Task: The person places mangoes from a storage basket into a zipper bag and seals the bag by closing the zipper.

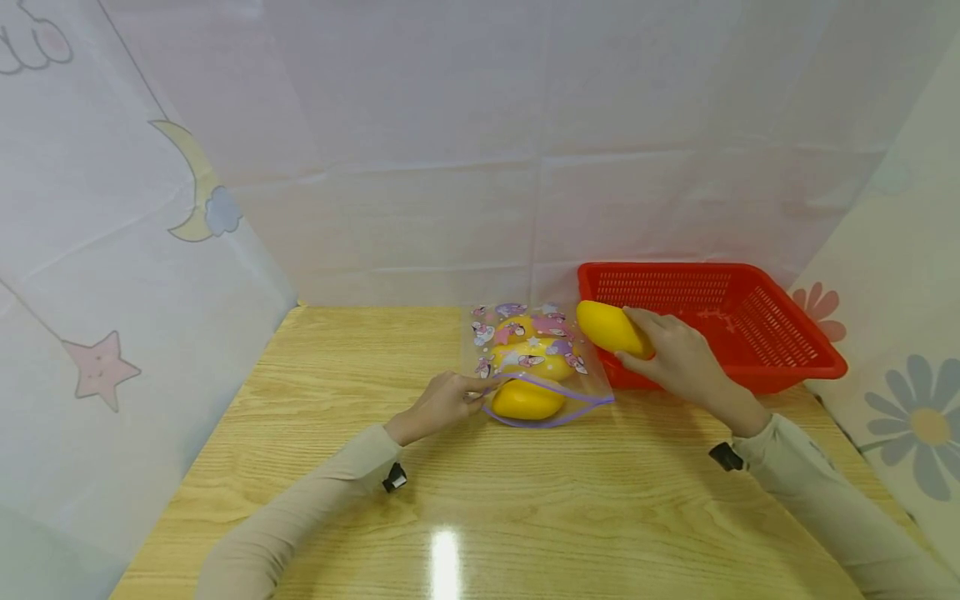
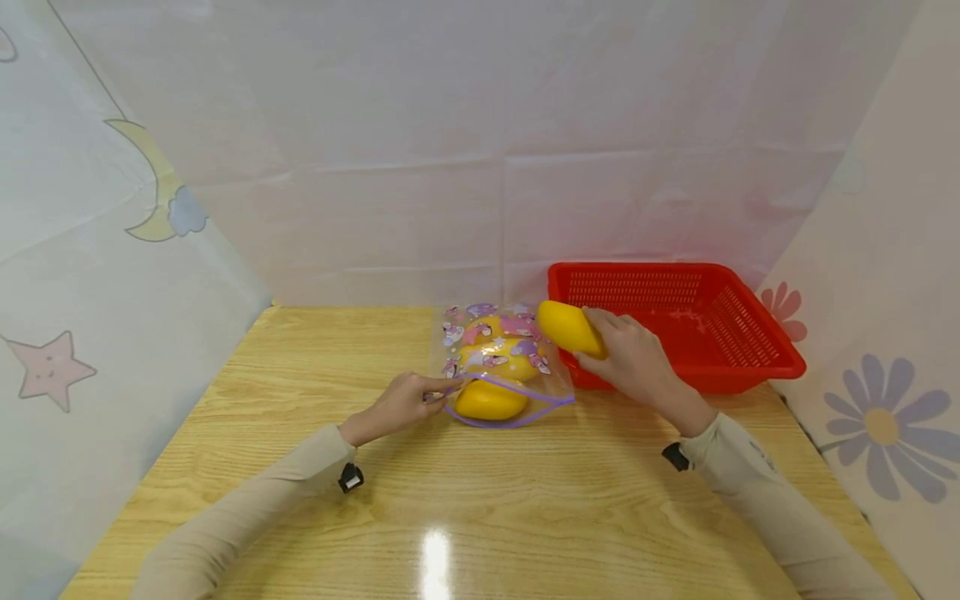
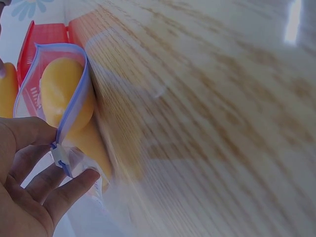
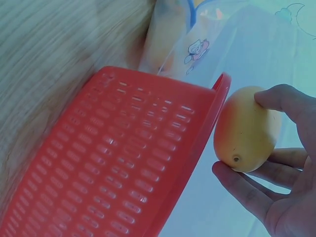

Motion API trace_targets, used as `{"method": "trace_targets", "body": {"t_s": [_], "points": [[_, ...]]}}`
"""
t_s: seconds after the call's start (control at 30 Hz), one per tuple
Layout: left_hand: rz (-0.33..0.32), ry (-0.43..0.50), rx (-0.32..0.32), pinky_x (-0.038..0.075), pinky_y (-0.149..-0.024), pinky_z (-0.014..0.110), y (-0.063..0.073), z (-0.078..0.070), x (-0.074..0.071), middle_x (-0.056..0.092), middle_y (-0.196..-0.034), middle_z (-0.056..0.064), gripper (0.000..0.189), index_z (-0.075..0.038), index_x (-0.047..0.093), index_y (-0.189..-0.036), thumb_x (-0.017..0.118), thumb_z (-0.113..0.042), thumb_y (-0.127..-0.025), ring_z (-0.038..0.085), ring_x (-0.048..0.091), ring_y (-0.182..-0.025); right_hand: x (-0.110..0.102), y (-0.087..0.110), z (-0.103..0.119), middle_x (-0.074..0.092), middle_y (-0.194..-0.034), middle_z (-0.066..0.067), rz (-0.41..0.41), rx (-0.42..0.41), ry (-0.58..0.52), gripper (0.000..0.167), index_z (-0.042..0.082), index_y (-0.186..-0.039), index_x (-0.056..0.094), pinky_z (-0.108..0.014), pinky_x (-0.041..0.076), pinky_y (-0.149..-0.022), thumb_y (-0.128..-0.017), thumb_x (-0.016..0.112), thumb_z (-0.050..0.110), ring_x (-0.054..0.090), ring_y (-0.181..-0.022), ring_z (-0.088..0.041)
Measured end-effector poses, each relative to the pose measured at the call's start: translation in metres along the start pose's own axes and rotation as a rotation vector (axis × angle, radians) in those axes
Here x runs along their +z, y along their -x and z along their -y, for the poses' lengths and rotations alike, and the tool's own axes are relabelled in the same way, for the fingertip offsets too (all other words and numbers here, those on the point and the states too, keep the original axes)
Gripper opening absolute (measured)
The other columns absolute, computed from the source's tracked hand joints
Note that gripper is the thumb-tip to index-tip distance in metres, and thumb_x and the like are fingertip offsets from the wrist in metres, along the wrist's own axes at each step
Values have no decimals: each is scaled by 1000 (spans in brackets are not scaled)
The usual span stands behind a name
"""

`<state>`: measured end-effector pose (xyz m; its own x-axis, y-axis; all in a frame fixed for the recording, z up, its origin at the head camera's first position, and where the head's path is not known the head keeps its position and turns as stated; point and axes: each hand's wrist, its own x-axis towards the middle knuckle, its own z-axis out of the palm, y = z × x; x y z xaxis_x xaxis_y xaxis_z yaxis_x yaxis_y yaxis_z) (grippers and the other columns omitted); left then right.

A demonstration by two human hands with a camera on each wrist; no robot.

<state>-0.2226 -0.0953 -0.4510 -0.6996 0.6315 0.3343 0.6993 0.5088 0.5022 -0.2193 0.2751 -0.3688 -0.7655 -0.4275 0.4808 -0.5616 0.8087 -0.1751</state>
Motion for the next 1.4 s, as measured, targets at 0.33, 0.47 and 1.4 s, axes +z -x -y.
{"method": "trace_targets", "body": {"t_s": [0.33,0.47,1.4], "points": [[18,-14,-3,24,-39,14,0,0,-1,72,-110,10,42,-8,66,-129,71,1,-88,-3,20,-36,1,3,10,64,-119,-24,-8,-34,-50,69,-3,-134,55,-54,53,-70,-77,84,24,61,-87,-36],[26,-22,2,24,-39,14,-1,0,-1,72,-110,10,44,-11,65,-131,71,0,-88,-3,18,-36,2,3,12,65,-118,-23,-33,-58,-63,70,-3,-133,56,-53,54,-69,-75,86,22,62,-87,-35],[5,-10,26,25,-39,14,-1,1,0,72,-109,10,44,-8,67,-128,72,3,-86,-7,16,-36,17,12,43,68,-113,-12,59,-216,-206,74,1,-135,58,-32,53,-65,-71,90,21,58,-84,-18]]}}
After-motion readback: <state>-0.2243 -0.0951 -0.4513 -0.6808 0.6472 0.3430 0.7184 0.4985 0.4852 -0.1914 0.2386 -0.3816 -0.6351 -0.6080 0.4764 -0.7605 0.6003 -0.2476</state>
